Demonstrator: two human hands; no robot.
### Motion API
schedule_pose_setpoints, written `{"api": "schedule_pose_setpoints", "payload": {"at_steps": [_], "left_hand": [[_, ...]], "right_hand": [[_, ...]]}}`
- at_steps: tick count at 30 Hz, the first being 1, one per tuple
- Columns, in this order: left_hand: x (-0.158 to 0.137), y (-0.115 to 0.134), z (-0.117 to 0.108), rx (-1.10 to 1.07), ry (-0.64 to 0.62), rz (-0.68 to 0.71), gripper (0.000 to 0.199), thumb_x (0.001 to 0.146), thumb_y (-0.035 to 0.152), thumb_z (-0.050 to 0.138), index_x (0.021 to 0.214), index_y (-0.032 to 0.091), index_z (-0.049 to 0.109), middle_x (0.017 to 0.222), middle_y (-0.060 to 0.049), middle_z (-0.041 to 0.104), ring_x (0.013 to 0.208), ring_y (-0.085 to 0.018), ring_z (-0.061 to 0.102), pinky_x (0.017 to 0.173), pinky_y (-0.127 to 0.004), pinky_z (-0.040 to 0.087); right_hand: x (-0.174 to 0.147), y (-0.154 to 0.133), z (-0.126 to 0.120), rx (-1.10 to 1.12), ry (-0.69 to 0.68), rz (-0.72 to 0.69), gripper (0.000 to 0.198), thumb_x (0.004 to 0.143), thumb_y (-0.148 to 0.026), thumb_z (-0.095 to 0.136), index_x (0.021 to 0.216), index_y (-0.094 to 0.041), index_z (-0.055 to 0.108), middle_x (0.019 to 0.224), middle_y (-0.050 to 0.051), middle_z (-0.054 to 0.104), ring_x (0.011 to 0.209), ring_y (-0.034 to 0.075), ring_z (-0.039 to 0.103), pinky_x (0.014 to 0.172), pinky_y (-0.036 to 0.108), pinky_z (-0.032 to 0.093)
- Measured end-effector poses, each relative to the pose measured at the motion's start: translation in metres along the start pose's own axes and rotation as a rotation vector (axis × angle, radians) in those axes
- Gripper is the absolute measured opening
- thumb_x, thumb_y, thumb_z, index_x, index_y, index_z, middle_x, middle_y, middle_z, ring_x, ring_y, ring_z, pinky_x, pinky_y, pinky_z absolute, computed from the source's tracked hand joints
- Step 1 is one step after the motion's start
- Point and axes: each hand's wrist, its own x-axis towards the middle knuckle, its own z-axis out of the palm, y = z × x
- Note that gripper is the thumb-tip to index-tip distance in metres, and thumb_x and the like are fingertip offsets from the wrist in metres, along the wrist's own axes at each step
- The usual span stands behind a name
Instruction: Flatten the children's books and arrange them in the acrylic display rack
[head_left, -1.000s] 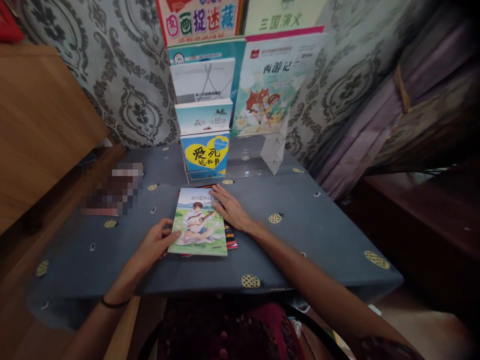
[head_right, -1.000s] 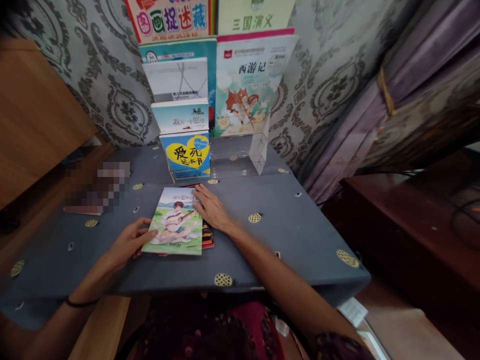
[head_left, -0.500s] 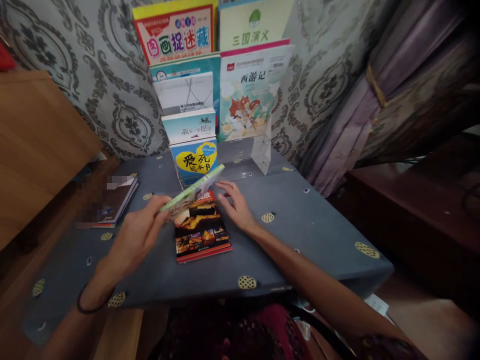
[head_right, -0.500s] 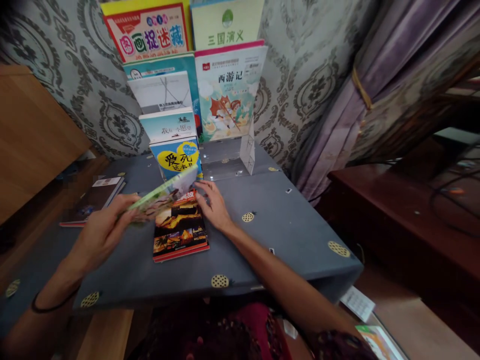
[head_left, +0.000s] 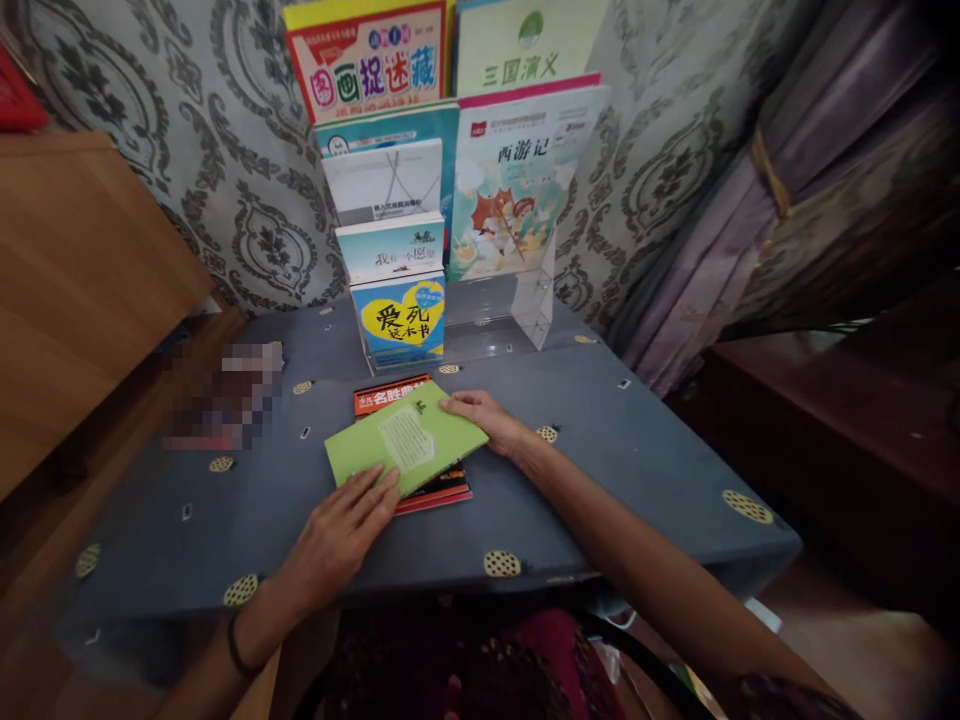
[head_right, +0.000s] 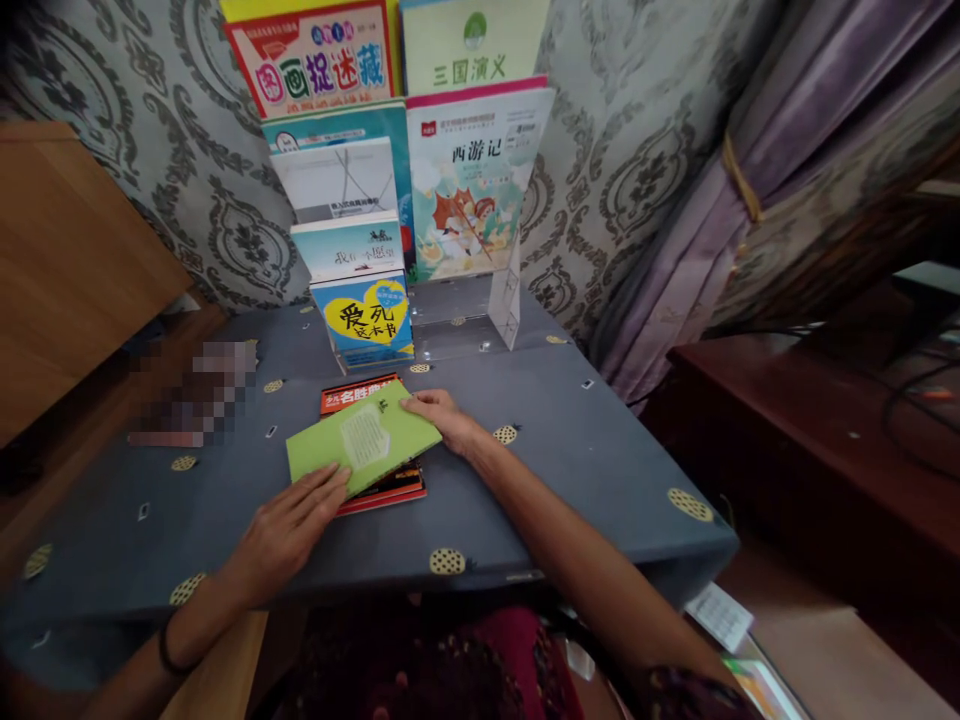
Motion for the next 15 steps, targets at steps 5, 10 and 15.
{"api": "schedule_pose_setpoints", "payload": {"at_steps": [5,10,15], "left_hand": [[-0.001,0.005,0.006,-0.102,-0.121,-0.098,0.038,0.104,0.023,0.043,0.139,0.015,0.055,0.14,-0.011,0.064,0.138,-0.021,0.053,0.113,-0.04,0.048],[0.001,-0.01,0.017,-0.124,-0.173,-0.387,0.04,0.105,0.033,0.04,0.14,0.02,0.054,0.148,-0.013,0.056,0.142,-0.025,0.047,0.118,-0.05,0.039],[-0.007,-0.047,0.028,-0.133,-0.044,-0.871,0.052,0.101,0.042,0.039,0.139,0.009,0.05,0.142,-0.022,0.057,0.133,-0.033,0.053,0.106,-0.049,0.046]], "right_hand": [[0.001,0.003,-0.004,-0.261,0.038,-0.023,0.049,0.06,-0.062,0.078,0.063,-0.02,0.053,0.058,-0.003,0.056,0.054,0.012,0.049,0.05,0.024,0.034],[0.001,0.003,-0.004,-0.351,0.016,-0.035,0.05,0.061,-0.066,0.074,0.064,-0.021,0.051,0.06,-0.002,0.055,0.054,0.012,0.048,0.049,0.025,0.033],[0.0,0.004,-0.005,-0.382,0.008,-0.041,0.05,0.063,-0.066,0.072,0.062,-0.022,0.049,0.058,-0.003,0.051,0.052,0.011,0.045,0.048,0.025,0.03]]}}
